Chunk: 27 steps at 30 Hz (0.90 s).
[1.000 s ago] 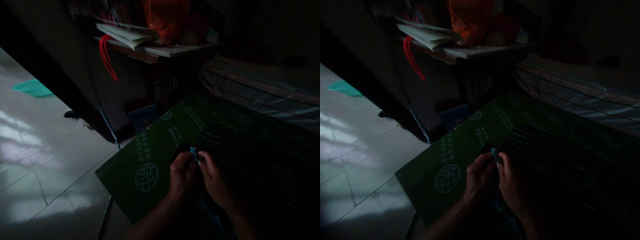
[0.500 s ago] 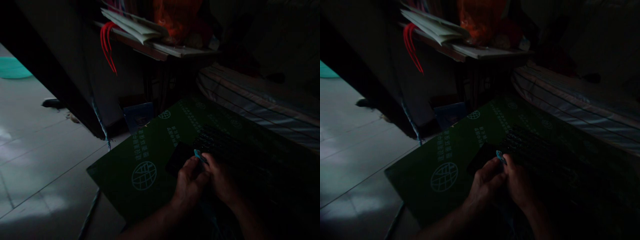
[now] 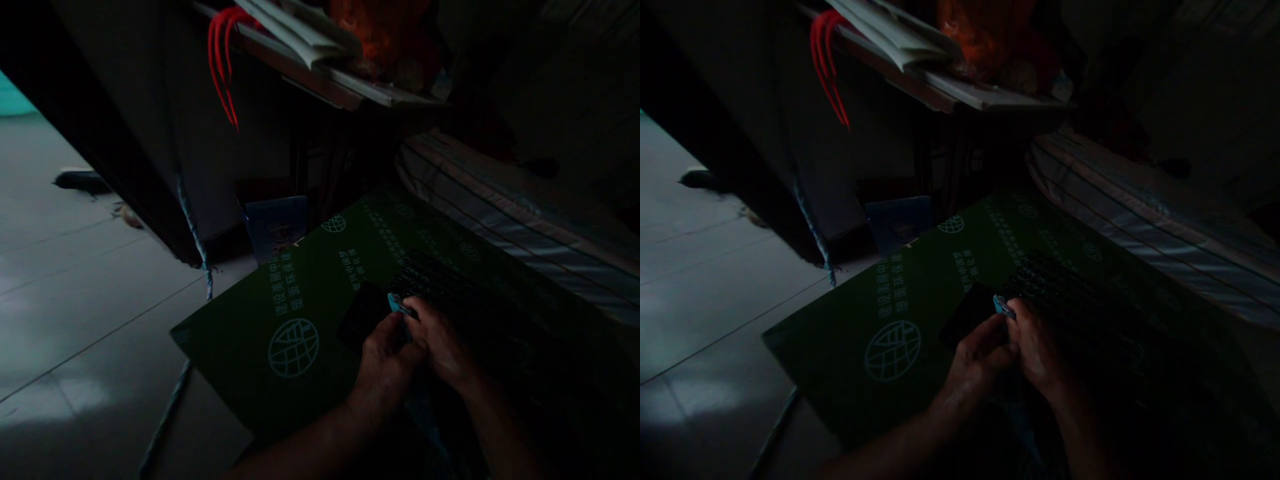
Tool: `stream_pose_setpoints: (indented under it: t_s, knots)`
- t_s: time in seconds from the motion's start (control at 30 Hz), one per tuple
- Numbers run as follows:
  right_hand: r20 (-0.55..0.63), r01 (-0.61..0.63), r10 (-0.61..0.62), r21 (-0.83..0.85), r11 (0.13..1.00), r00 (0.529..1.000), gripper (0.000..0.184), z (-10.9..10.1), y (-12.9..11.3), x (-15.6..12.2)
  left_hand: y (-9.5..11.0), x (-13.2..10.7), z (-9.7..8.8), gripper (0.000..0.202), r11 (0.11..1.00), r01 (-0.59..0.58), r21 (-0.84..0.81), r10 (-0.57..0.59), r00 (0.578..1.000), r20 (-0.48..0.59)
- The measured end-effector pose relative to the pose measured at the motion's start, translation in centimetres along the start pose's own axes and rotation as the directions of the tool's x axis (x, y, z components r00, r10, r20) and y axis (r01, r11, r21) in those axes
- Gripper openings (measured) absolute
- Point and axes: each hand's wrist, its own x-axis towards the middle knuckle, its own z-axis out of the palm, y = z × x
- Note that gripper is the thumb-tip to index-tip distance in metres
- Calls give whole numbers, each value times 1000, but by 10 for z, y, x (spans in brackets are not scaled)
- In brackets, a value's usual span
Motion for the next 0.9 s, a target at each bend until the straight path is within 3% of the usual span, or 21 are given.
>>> stream_pose_setpoints:
  t_s: [0.2,0.3,0.6,0.73,0.9]
  knots:
    - [-20,-110,121,295,949,992,23,3,4,-2,-6,-6,0,76,988,29,154,-30,1000,6]
    - [-78,-140,181,369,919,980,27,9,7,-1,-9,-8,2,82,984,-1,180,-4,1000,30]
    - [-185,-141,187,238,961,965,32,12,3,-13,-6,-14,4,77,993,48,107,-50,999,17]
    - [-120,-161,218,367,916,969,36,11,2,-18,-14,-15,-2,72,985,-23,172,18,999,28]
    - [-161,-139,256,518,844,953,38,14,3,-20,-14,-17,-5,68,911,-77,405,67,997,39]
